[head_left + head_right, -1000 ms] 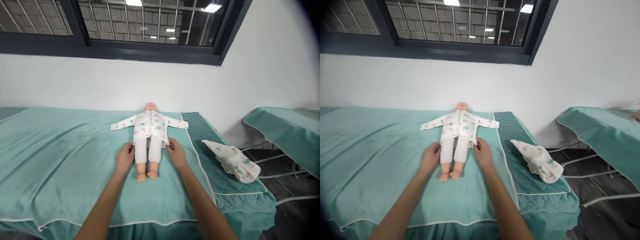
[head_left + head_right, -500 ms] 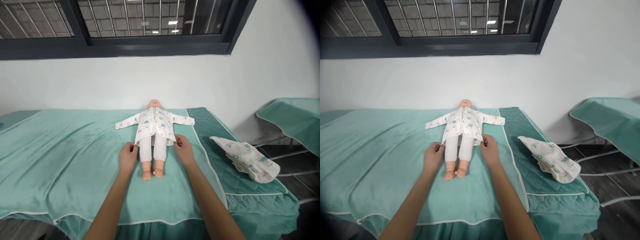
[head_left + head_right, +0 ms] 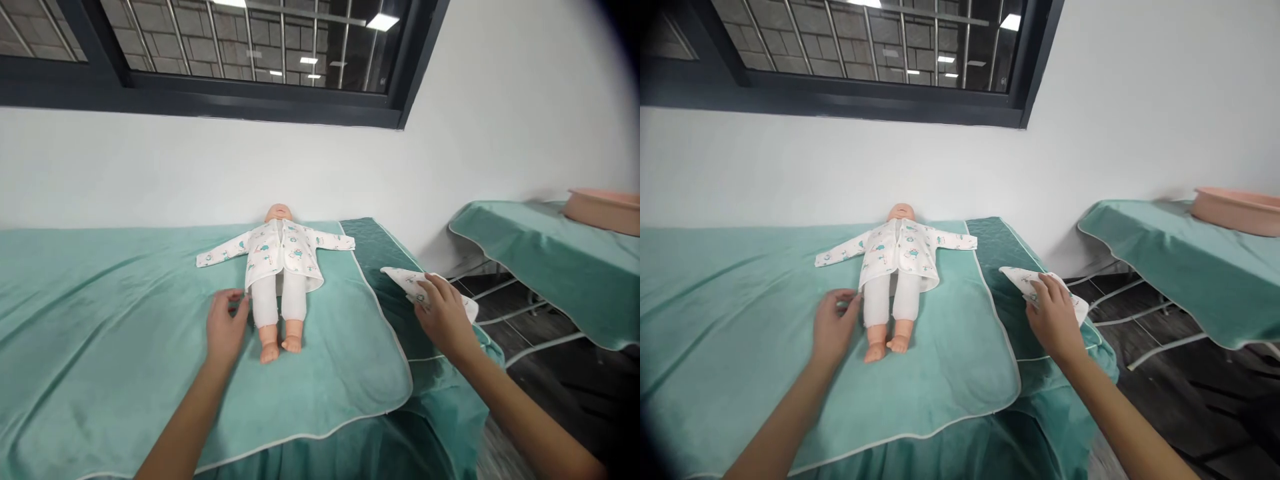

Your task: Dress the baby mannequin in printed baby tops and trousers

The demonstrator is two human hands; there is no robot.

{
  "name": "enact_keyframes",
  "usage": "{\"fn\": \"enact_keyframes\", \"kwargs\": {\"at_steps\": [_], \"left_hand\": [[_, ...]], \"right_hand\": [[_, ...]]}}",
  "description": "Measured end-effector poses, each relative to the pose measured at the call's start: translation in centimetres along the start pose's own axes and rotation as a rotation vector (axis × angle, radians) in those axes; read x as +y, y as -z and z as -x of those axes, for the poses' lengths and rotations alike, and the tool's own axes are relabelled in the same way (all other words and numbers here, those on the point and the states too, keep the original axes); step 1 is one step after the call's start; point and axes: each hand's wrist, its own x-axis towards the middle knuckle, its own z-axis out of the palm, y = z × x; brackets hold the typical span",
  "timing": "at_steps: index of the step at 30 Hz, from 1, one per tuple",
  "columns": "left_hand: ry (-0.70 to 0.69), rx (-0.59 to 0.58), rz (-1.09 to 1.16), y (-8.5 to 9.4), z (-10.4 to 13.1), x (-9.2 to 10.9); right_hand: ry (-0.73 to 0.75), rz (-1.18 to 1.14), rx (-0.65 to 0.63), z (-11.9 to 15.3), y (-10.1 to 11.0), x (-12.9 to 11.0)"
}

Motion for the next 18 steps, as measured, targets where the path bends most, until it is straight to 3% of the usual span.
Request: {"fn": "enact_keyframes", "kwargs": {"at_steps": [2,4,9,12,16,18], "left_hand": [[-0.125,0.037,0.033,-0.6,-0.7,0.4],[-0.209,0.009,0.029,-1.6,-1.7,1.1],[-0.235,-0.025,-0.051,-4.1,-3.6,2.3],[-0.222,-0.017,-0.049,-4.6,-4.0,2.0],[-0.192,0.008,0.101,-4.2,-4.2,0.9],[-0.092,0.024,0.182,-4.0,-4.2,0.3]], "right_hand": [[-0.017,-0.021,-0.01,0.1,0.0,-0.7],[-0.022,-0.098,-0.054,0.0,-1.6,-3.4],[0.098,-0.336,-0.124,-3.1,-8.8,-14.2],[0.147,-0.32,-0.157,-5.8,-13.1,-18.7],[0.021,-0.412,-0.067,-7.8,-17.2,-20.5],[-0.1,-0.585,-0.035,-8.0,-18.3,-20.3]]}}
